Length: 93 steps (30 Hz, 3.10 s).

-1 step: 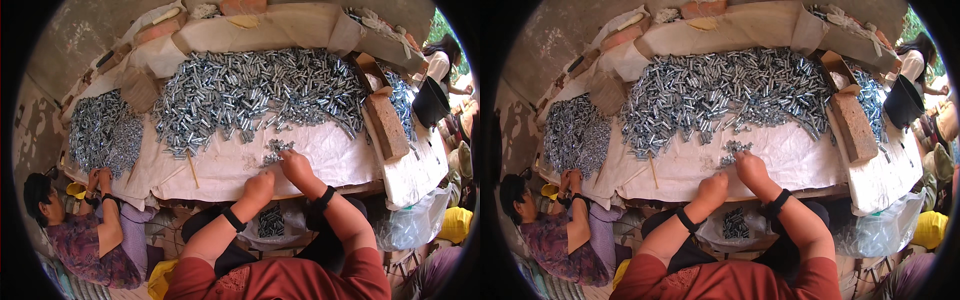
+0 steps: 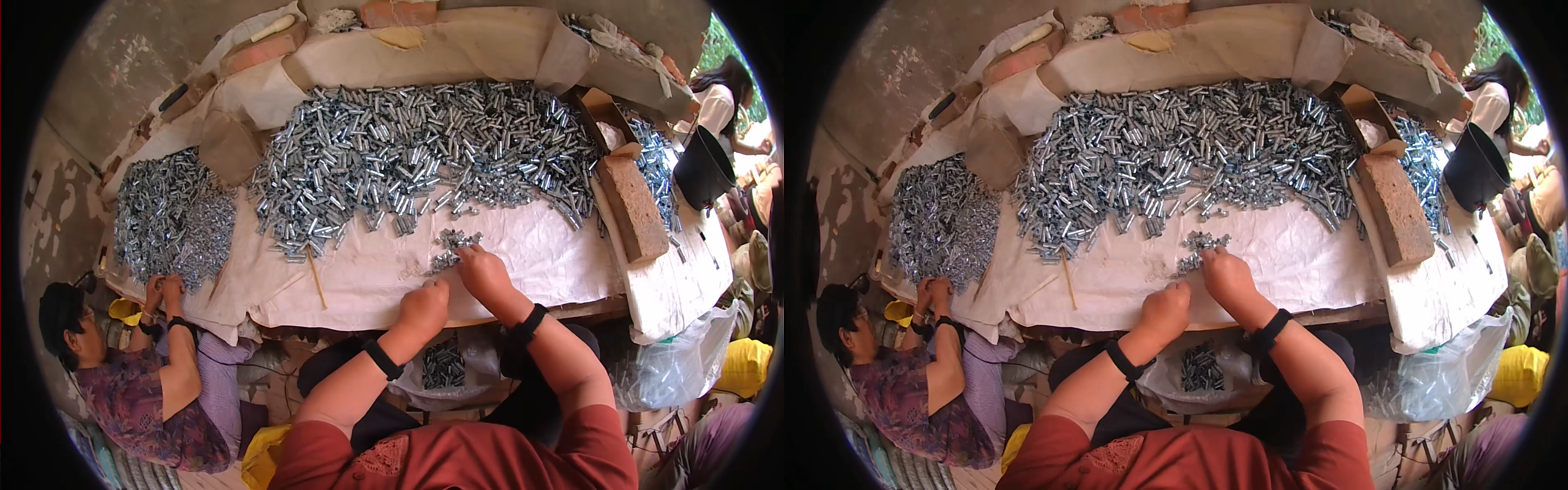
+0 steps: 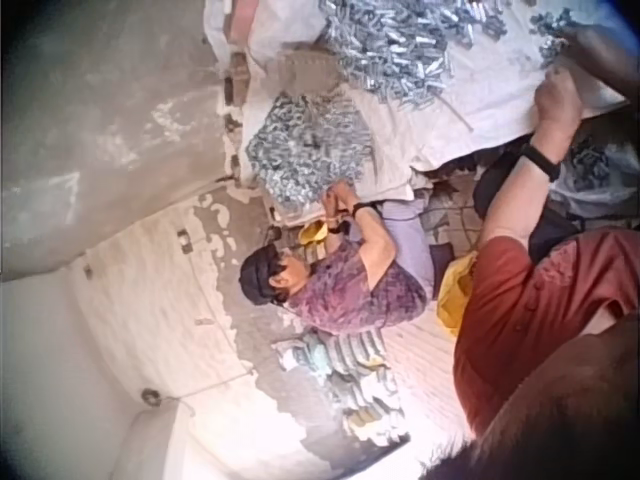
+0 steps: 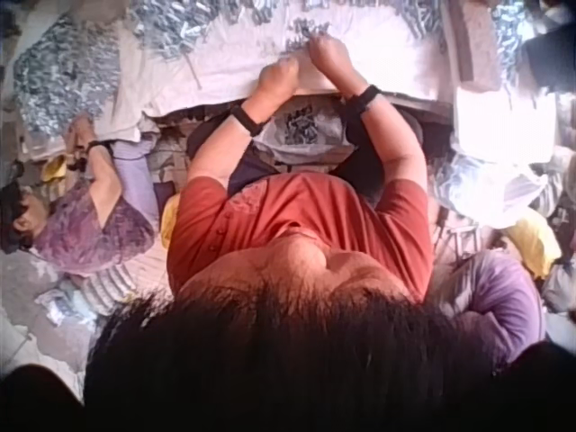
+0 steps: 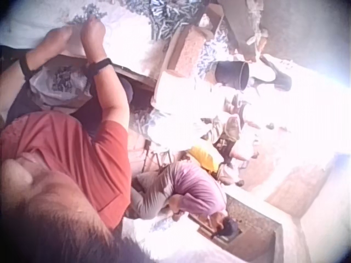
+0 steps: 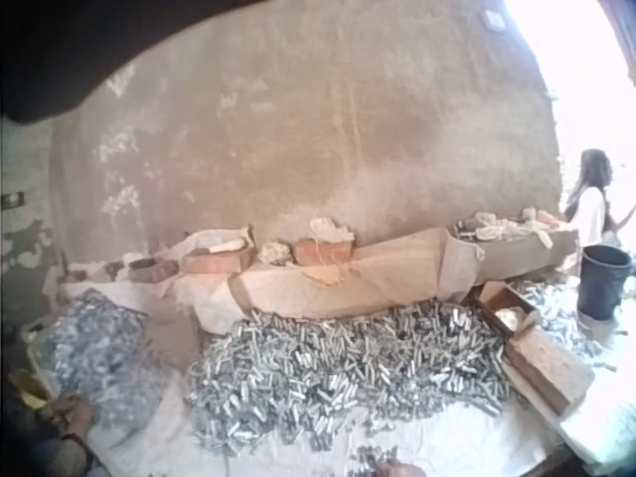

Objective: Sorting and inspecting small metal bolts or screws from a large pile on a workbench.

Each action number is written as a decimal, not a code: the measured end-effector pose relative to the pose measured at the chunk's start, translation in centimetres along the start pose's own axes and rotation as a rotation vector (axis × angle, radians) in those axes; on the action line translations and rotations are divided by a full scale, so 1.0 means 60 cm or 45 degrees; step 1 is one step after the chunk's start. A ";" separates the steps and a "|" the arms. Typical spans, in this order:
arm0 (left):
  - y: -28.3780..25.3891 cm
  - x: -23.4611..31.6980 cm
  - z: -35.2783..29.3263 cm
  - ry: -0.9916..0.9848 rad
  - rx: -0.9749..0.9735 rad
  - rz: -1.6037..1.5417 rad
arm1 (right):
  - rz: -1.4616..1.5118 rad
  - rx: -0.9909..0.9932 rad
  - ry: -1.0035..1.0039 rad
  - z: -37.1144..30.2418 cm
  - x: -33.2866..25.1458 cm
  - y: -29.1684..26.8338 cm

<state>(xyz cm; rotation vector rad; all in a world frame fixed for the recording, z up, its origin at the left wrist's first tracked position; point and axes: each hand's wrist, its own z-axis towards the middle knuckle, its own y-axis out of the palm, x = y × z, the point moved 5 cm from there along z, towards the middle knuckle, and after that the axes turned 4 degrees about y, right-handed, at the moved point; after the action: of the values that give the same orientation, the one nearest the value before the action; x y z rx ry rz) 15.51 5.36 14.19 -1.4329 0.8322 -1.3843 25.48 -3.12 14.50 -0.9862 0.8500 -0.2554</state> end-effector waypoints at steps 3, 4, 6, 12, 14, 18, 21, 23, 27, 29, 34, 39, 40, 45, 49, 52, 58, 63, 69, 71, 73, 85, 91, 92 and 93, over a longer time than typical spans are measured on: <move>-0.002 -0.005 0.003 0.010 0.009 -0.043 | -0.087 0.012 -0.105 0.010 0.006 0.010; -0.008 -0.010 0.002 0.003 0.019 -0.034 | -0.086 -0.016 -0.110 0.012 0.005 0.013; -0.017 -0.020 0.004 0.041 -0.069 -0.236 | -0.083 -0.038 -0.123 0.012 0.010 0.012; -0.119 -0.039 0.054 0.038 -0.406 -0.521 | 0.028 -0.241 0.000 0.002 0.011 -0.002; -0.118 -0.104 0.090 -0.021 0.103 -0.209 | 0.181 -0.244 0.069 0.008 0.009 -0.006; -0.076 -0.164 0.137 0.139 0.278 -0.030 | 0.226 -0.136 0.049 0.012 0.013 -0.012; -0.057 -0.172 0.142 0.159 0.266 0.083 | 0.368 -0.067 0.051 0.014 0.023 -0.017; -0.062 -0.164 0.135 0.245 0.323 0.065 | 0.433 -0.211 0.178 0.017 0.028 -0.019; -0.059 -0.150 0.116 0.066 0.058 0.004 | 0.501 -0.271 0.363 0.016 0.029 -0.034; -0.057 -0.153 0.097 0.062 0.133 -0.050 | 0.847 -0.479 0.696 0.010 0.030 -0.023; -0.075 -0.106 0.069 0.003 0.140 -0.272 | 1.681 -0.499 0.823 -0.002 0.024 -0.007; -0.050 -0.068 0.032 -0.270 -0.110 -1.127 | 2.173 -0.719 0.816 -0.017 -0.016 -0.003; -0.052 -0.054 0.027 -0.265 -0.112 -1.269 | 2.186 -0.743 0.825 -0.020 -0.020 -0.003; -0.040 -0.043 0.014 -0.280 -0.160 -1.624 | 2.202 -0.747 0.883 -0.025 -0.018 0.004; -0.044 -0.039 0.012 -0.324 -0.199 -1.651 | 2.167 -0.698 0.887 -0.024 -0.017 -0.005; -0.048 -0.036 0.012 -0.326 -0.143 -1.631 | 2.137 -0.635 0.902 -0.023 -0.019 -0.008; -0.040 -0.042 0.008 -0.241 0.093 -1.347 | 2.071 -0.564 0.978 -0.034 -0.019 0.002; -0.049 -0.045 0.007 0.000 0.241 -0.908 | 2.150 -0.694 1.077 -0.042 -0.013 0.024; -0.061 -0.018 0.002 0.208 0.308 -0.501 | 1.699 -0.624 1.026 -0.057 -0.005 0.043; -0.050 -0.022 0.002 0.190 0.269 -0.420 | 1.612 -0.670 1.019 -0.056 -0.013 0.046; -0.038 -0.025 0.000 0.167 0.233 -0.338 | 1.167 -0.881 0.934 -0.055 -0.022 0.041; 0.002 0.007 0.010 0.211 0.035 0.018 | 0.026 -0.083 -0.177 0.005 -0.007 0.005; -0.028 -0.009 0.007 0.136 0.001 -0.057 | -0.082 -0.117 -0.230 0.014 -0.003 0.009; -0.039 -0.003 0.005 0.186 -0.205 -0.222 | -0.147 -0.168 -0.266 0.010 -0.002 0.004; -0.054 0.005 0.001 0.236 -0.416 -0.385 | -0.210 -0.219 -0.299 0.005 -0.003 0.000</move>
<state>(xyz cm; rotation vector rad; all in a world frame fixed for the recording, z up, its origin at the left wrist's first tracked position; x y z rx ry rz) 15.18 6.15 17.30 -1.7543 1.0286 -1.6857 25.57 -2.82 14.69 -1.2233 0.5837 -0.2040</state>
